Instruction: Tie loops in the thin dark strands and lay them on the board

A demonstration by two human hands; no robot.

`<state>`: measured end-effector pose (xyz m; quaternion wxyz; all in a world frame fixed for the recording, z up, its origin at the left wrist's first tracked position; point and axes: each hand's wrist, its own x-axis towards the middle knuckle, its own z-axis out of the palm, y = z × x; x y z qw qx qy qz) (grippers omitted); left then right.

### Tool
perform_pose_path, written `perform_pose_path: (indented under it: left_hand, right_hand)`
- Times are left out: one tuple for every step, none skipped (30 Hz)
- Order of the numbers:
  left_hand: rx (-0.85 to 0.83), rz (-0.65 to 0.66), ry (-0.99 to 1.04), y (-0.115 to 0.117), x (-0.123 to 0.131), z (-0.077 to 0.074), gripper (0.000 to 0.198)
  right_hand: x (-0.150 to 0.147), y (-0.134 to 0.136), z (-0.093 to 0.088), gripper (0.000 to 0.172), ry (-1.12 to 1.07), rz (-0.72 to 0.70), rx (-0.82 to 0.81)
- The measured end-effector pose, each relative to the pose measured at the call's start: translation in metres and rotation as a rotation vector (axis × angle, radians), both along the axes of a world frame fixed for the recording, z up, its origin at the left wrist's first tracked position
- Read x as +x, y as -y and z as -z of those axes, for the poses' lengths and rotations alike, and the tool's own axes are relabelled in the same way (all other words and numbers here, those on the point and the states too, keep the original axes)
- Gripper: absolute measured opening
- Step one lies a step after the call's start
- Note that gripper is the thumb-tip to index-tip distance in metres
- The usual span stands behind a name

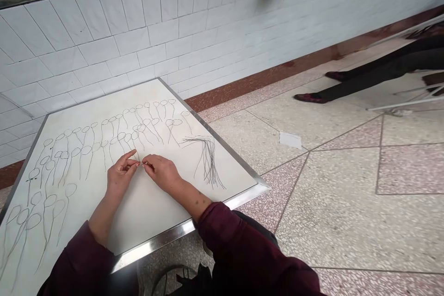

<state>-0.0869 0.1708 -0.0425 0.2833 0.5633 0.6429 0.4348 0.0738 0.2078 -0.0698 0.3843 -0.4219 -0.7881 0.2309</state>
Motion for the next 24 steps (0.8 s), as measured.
perform_pose_path:
  left_hand:
    - [0.015, -0.005, -0.043, 0.001, 0.0, 0.0, 0.039]
    - [0.032, -0.01, -0.077, 0.001, 0.001, 0.0, 0.039]
    - [0.049, -0.018, -0.105, 0.001, 0.002, 0.0, 0.039]
    - [0.064, -0.029, -0.125, 0.002, 0.002, 0.001, 0.039]
    - [0.073, -0.043, -0.14, 0.002, 0.003, 0.001, 0.039]
    - [0.078, -0.056, -0.151, 0.002, 0.003, 0.001, 0.04]
    - [0.079, -0.066, -0.162, 0.002, 0.003, 0.002, 0.04]
    - [0.078, -0.073, -0.173, 0.002, 0.004, 0.002, 0.04]
    - [0.08, -0.076, -0.185, 0.002, 0.004, 0.003, 0.04]
    - [0.088, -0.078, -0.2, 0.001, 0.004, 0.003, 0.039]
    - [0.098, -0.078, -0.218, 0.001, 0.004, 0.003, 0.039]
    - [0.107, -0.077, -0.236, 0.001, 0.004, 0.004, 0.038]
    - [0.112, -0.076, -0.253, 0.001, 0.004, 0.004, 0.038]
    - [0.111, -0.073, -0.268, 0.001, 0.003, 0.005, 0.038]
    - [0.104, -0.069, -0.28, 0.0, 0.003, 0.005, 0.038]
    - [0.093, -0.064, -0.289, 0.0, 0.002, 0.005, 0.038]
    - [0.085, -0.057, -0.294, -0.001, 0.001, 0.005, 0.039]
    - [0.081, -0.05, -0.296, -0.001, 0.0, 0.005, 0.039]
    - [0.082, -0.043, -0.297, -0.001, -0.001, 0.005, 0.039]
    - [0.087, -0.034, -0.296, -0.001, -0.001, 0.005, 0.039]
    - [0.093, -0.024, -0.293, -0.002, -0.001, 0.005, 0.04]
    - [0.096, -0.011, -0.286, -0.002, -0.002, 0.005, 0.04]
    - [0.095, 0.005, -0.272, -0.001, -0.002, 0.005, 0.04]
    - [0.088, 0.022, -0.25, -0.001, -0.002, 0.005, 0.041]
  right_hand:
    - [-0.001, 0.0, 0.0, 0.011, 0.002, 0.002, 0.002]
    - [-0.002, 0.0, 0.001, 0.011, 0.0, 0.003, 0.005]
    - [-0.003, 0.001, 0.001, 0.01, -0.006, 0.004, 0.006]
    - [-0.004, 0.001, 0.002, 0.01, -0.012, 0.005, 0.006]
    - [-0.005, 0.001, 0.003, 0.009, -0.019, 0.003, 0.003]
    - [-0.006, 0.002, 0.004, 0.009, -0.027, 0.0, 0.0]
    - [-0.007, 0.002, 0.005, 0.009, -0.036, -0.004, -0.005]
    - [-0.008, 0.003, 0.006, 0.008, -0.045, -0.009, -0.01]
    - [-0.009, 0.003, 0.007, 0.008, -0.056, -0.012, -0.016]
    - [-0.01, 0.004, 0.007, 0.008, -0.068, -0.013, -0.027]
    - [-0.011, 0.004, 0.008, 0.007, -0.081, -0.01, -0.043]
    - [-0.012, 0.005, 0.008, 0.007, -0.091, -0.005, -0.062]
    - [-0.013, 0.005, 0.008, 0.006, -0.1, -0.001, -0.084]
    - [-0.013, 0.005, 0.008, 0.006, -0.107, 0.0, -0.111]
    - [-0.013, 0.005, 0.007, 0.008, -0.118, -0.005, -0.146]
    - [-0.012, 0.005, 0.006, 0.01, -0.131, -0.013, -0.186]
    - [-0.012, 0.005, 0.005, 0.012, -0.147, -0.023, -0.229]
    - [-0.011, 0.005, 0.004, 0.014, -0.165, -0.032, -0.269]
    - [-0.01, 0.005, 0.004, 0.016, -0.18, -0.038, -0.301]
    - [-0.009, 0.005, 0.003, 0.017, -0.193, -0.042, -0.32]
    - [-0.008, 0.005, 0.002, 0.018, -0.203, -0.043, -0.326]
    - [-0.007, 0.006, 0.002, 0.019, -0.212, -0.05, -0.326]
    - [-0.007, 0.006, 0.002, 0.02, -0.221, -0.061, -0.328]
    - [-0.007, 0.006, 0.001, 0.021, -0.234, -0.073, -0.337]
